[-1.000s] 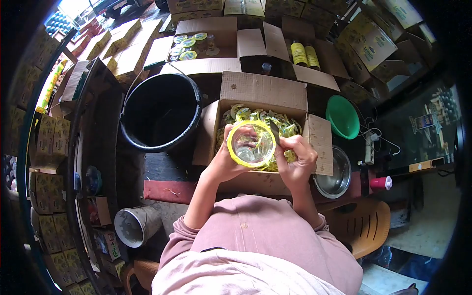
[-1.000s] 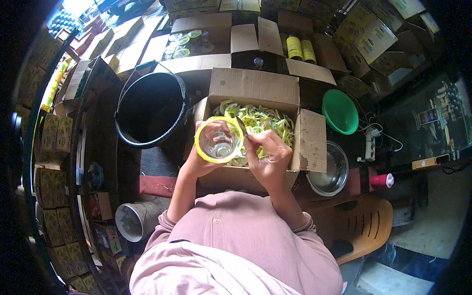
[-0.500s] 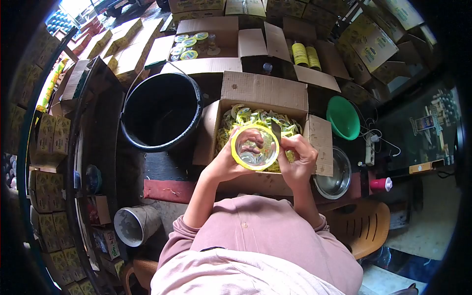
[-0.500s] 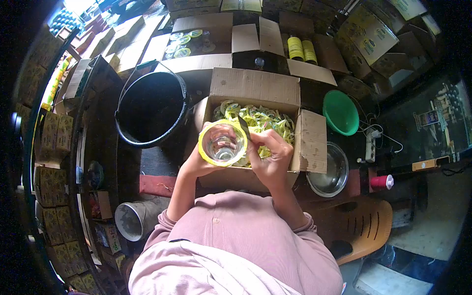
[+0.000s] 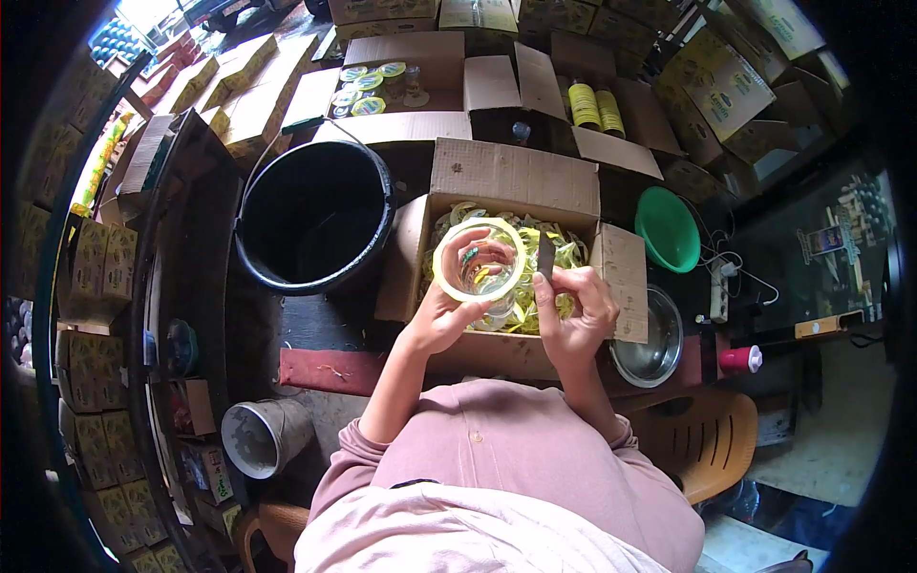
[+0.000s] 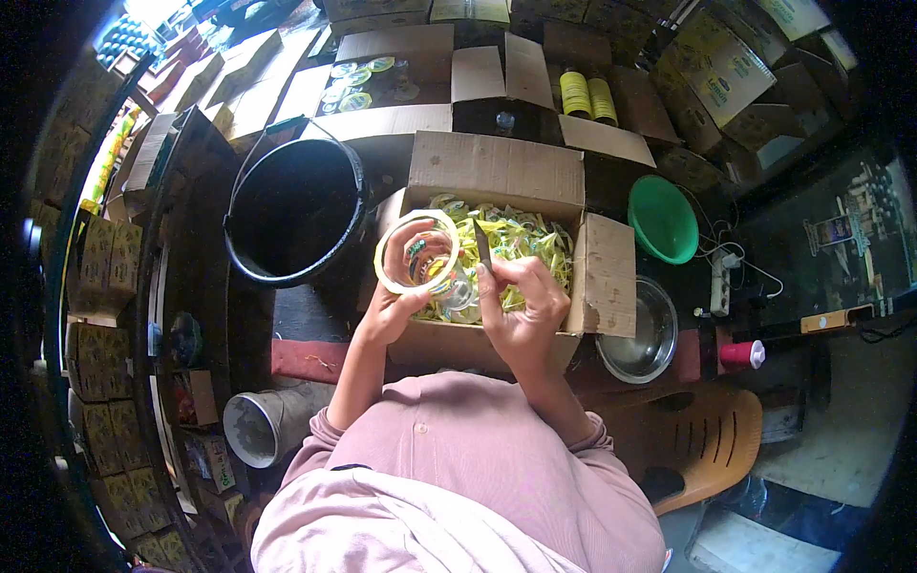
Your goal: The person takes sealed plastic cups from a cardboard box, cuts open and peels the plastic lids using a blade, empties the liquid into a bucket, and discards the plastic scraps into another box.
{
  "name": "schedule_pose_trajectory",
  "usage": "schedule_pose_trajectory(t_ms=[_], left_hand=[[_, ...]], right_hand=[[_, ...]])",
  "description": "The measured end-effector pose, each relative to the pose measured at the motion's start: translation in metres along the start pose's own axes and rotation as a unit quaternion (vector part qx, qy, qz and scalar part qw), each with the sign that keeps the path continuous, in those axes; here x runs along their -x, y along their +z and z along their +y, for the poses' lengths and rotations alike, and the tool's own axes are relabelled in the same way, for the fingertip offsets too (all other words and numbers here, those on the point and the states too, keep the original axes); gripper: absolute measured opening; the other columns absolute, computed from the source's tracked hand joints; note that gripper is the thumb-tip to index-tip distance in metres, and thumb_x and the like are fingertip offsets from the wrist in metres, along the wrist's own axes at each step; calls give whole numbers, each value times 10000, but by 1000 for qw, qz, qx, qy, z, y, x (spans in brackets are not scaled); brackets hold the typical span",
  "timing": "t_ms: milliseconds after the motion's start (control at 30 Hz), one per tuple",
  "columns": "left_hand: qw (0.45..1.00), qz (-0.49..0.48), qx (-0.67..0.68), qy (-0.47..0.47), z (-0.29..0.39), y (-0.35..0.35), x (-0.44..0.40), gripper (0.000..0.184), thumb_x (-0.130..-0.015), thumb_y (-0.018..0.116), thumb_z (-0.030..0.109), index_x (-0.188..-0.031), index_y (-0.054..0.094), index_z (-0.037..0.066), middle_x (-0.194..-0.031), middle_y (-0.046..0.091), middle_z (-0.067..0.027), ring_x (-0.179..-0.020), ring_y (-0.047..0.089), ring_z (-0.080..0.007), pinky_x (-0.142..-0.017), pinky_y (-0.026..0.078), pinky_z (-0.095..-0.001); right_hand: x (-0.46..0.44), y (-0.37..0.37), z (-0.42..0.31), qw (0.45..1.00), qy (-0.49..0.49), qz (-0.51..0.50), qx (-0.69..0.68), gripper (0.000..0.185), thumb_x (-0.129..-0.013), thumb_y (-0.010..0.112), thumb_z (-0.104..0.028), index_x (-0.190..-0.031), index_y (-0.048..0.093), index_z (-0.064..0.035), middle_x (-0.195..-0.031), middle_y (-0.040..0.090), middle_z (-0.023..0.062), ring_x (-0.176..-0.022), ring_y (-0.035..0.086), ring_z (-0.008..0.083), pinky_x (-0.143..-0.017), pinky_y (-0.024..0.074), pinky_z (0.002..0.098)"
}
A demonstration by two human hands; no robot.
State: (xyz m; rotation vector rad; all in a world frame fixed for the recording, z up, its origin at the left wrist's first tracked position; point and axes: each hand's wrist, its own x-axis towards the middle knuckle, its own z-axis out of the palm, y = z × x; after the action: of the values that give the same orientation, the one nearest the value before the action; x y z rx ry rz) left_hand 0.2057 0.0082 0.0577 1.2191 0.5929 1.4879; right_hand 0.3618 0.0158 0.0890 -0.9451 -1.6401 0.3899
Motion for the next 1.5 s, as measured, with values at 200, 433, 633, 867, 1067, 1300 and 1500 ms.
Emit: schedule_pose_trajectory(t_ms=[200, 433, 633, 867, 1067, 1300, 1500], left_hand=[[997, -20, -70, 23, 6, 3, -1, 724, -701, 657, 85, -1279, 228, 2, -1122, 432, -119, -1053, 455, -181, -920, 365, -308], [995, -8, -98, 23, 2, 6, 1, 722, -719, 662, 42, -1281, 209, 12, -1117, 426, -121, -1049, 456, -187, -904, 378, -303], [996, -1, -86, 31, 2, 10, 2, 727, -737, 626, 24, -1300, 166, 14, -1147, 411, -133, -1075, 439, -205, -919, 364, -315], [990, -8, -129, 55, 2, 11, 3, 727, -741, 622, 18, -1305, 163, 20, -1153, 411, -134, -1098, 433, -213, -920, 363, -321], [985, -28, -165, 40, -1, 8, 4, 736, -737, 649, 42, -1302, 177, 22, -1163, 412, -131, -1077, 458, -203, -900, 378, -310], [978, -51, -201, 25, -5, 2, 6, 732, -723, 667, 64, -1291, 208, 9, -1167, 425, -125, -1053, 480, -201, -915, 366, -307], [967, -69, -241, 38, -4, -1, 7, 699, -727, 654, 75, -1282, 234, 9, -1170, 429, -127, -1080, 463, -209, -948, 328, -310]], right_hand=[[2, 3, -5, 1000, -18, 3, 11, 106, -685, 668, 38, -745, 586, 8, -691, 575, 76, -579, 558, 126, -523, 440, 233], [5, 3, -8, 999, -22, 29, 9, 112, -685, 660, 39, -759, 584, 2, -700, 583, 81, -575, 572, 131, -526, 456, 235], [6, 5, -11, 998, -47, 30, 24, 125, -681, 661, 38, -765, 579, -3, -699, 579, 81, -578, 575, 143, -526, 459, 242], [6, 6, -13, 998, -51, 34, 34, 135, -675, 660, 42, -779, 585, -2, -694, 580, 83, -596, 581, 148, -537, 466, 248], [4, 6, -14, 997, -51, 41, 39, 132, -672, 643, 53, -779, 587, 2, -706, 580, 84, -607, 576, 155, -551, 463, 248], [1, 4, -10, 994, -63, 40, 80, 162, -667, 638, 67, -810, 604, 0, -718, 593, 91, -628, 595, 166, -562, 477, 255], [-5, 2, -7, 998, -41, 29, 33, 150, -666, 645, 55, -794, 598, -8, -699, 587, 75, -611, 587, 159, -554, 464, 250]])
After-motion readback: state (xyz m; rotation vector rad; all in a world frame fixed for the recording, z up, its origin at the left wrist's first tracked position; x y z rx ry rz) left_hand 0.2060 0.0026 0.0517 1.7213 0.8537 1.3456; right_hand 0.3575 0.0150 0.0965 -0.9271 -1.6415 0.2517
